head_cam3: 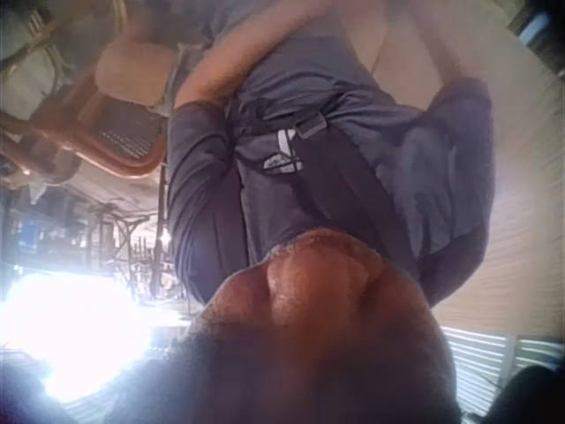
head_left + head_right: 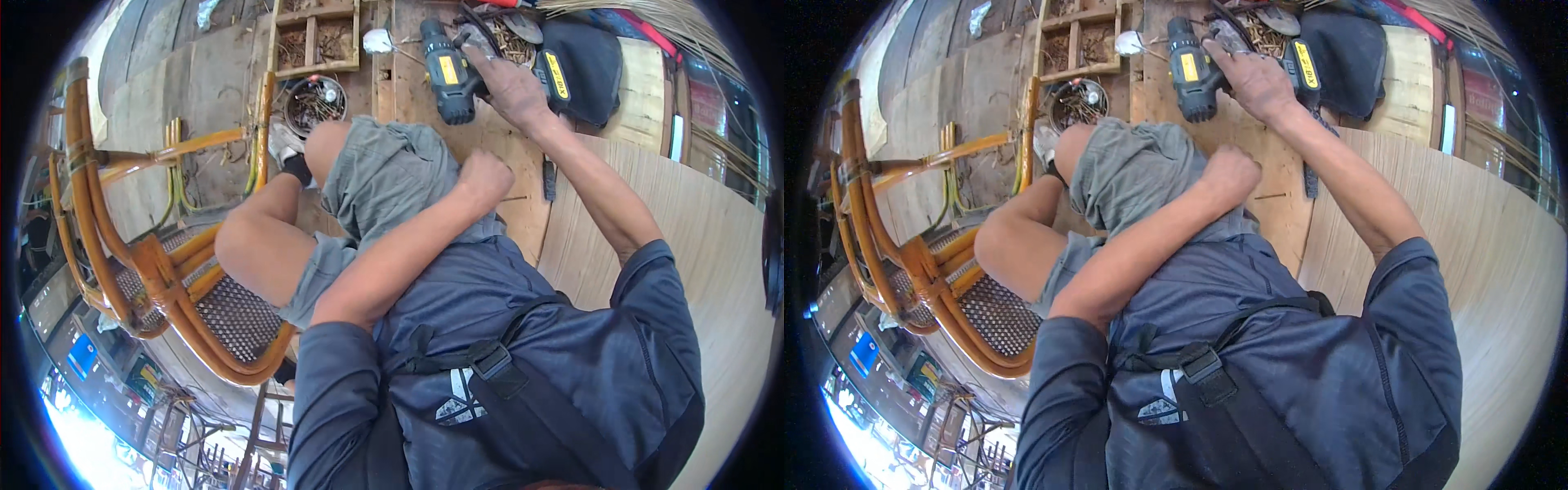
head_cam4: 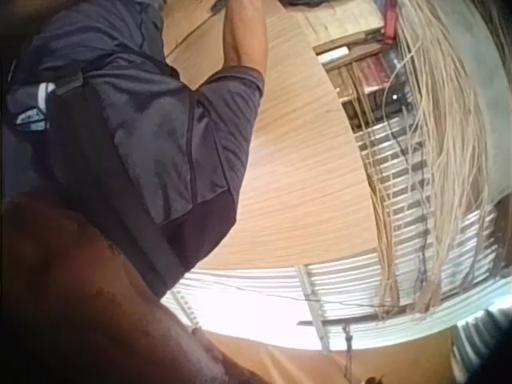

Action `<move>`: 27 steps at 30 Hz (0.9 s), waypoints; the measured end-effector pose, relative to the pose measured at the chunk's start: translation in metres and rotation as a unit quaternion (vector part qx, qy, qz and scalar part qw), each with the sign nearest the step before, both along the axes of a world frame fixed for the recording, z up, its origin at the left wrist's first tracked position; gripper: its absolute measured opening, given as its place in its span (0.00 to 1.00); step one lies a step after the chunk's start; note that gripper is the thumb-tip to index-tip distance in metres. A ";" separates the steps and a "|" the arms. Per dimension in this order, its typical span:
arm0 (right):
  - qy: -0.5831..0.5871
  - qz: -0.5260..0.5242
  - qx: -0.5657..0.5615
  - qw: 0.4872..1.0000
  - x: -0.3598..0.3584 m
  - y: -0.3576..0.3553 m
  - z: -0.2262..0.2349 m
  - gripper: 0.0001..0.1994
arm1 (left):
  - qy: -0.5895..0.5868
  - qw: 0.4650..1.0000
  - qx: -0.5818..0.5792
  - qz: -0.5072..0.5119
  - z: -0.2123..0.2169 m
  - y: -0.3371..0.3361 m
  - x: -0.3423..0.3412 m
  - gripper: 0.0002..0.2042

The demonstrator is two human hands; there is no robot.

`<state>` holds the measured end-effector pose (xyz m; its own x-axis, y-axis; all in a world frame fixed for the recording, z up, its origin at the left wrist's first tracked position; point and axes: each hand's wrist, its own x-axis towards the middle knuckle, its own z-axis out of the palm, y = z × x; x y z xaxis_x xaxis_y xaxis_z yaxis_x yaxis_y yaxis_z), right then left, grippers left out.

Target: The person sits on the floor and repairs a rattan chair using a cordless drill and pliers. They drill into the chair's frame and use pliers to cut and adjust the woven material on the seat.

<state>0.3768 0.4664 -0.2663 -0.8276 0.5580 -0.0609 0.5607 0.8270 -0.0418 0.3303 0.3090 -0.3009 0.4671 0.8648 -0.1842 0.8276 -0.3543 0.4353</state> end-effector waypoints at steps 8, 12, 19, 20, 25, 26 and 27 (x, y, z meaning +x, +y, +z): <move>-0.024 -0.068 -0.045 0.996 -0.025 -0.019 0.002 0.44 | 0.016 0.995 -0.039 -0.089 -0.055 0.004 0.069 0.09; -0.040 -0.119 -0.100 0.987 -0.036 -0.032 -0.006 0.45 | 0.068 0.986 -0.033 -0.147 -0.047 0.004 0.062 0.10; -0.038 -0.173 -0.127 0.976 -0.050 -0.049 -0.017 0.45 | 0.056 0.987 -0.084 -0.123 -0.053 0.006 0.084 0.11; -0.042 -0.181 -0.120 0.975 -0.051 -0.050 -0.016 0.45 | 0.071 0.984 -0.078 -0.145 -0.055 0.010 0.086 0.12; 0.009 -0.184 -0.104 0.977 -0.052 -0.056 -0.024 0.47 | 0.082 0.978 -0.081 -0.173 -0.064 0.014 0.096 0.14; 0.014 -0.187 -0.099 0.977 -0.052 -0.054 -0.025 0.47 | 0.079 0.979 -0.082 -0.167 -0.066 0.015 0.098 0.14; 0.020 -0.190 -0.095 0.977 -0.051 -0.053 -0.027 0.46 | 0.072 0.981 -0.081 -0.158 -0.070 0.017 0.098 0.14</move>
<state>0.3254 0.4136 -0.2929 -0.5668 0.8072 -0.1647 0.8205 0.5349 -0.2019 0.4287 0.3264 -0.3710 0.6667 0.6345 -0.3911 0.7443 -0.5393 0.3939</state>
